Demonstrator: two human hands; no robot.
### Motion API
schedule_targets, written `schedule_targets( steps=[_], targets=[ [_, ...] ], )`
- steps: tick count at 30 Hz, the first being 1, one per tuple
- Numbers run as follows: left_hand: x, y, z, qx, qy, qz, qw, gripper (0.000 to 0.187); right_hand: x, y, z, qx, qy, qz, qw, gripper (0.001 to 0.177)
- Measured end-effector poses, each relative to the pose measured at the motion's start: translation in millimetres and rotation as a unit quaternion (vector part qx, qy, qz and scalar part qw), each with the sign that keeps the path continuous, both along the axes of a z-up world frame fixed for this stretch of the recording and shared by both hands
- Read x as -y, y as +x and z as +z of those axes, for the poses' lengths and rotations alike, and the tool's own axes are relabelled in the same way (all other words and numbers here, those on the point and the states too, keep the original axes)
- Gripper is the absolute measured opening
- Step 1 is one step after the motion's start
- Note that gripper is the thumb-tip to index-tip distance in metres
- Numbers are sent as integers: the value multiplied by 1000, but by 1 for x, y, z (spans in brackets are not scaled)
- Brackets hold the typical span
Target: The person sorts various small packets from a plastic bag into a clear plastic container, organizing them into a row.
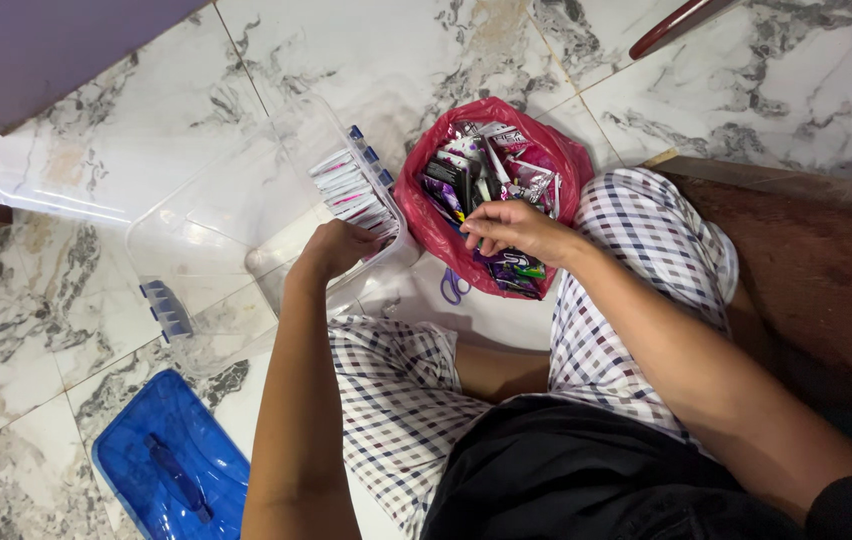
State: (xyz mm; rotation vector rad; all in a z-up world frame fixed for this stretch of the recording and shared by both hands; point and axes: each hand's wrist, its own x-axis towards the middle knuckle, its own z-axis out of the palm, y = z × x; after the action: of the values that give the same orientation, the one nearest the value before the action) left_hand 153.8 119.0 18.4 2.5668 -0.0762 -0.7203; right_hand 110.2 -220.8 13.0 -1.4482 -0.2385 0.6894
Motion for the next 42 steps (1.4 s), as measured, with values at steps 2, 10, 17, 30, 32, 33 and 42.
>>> schedule_targets(
  steps=[2,10,17,30,32,33,42],
  targets=[
    [2,1,-2,-4,10,-2,1000,28,0,0,-1,-1,6,1,1000,35],
    [9,1,14,-7,41,0,999,24,0,0,0,1,3,-1,1000,34],
    [15,8,11,6,84,-31,996,24,-1,1,2,6,2,1,1000,36],
    [18,11,10,-21,13,-22,999,14,-2,1,7,3,-1,-2,1000,36],
    [16,12,8,-47,-6,5,999,13,-2,1,7,5,-2,-1,1000,36],
    [16,13,7,-60,-16,18,998,13,-2,1,7,6,-3,-1,1000,36],
    [8,18,-17,-98,-52,24,994,20,-2,2,6,9,-6,0,1000,37]
  ],
)
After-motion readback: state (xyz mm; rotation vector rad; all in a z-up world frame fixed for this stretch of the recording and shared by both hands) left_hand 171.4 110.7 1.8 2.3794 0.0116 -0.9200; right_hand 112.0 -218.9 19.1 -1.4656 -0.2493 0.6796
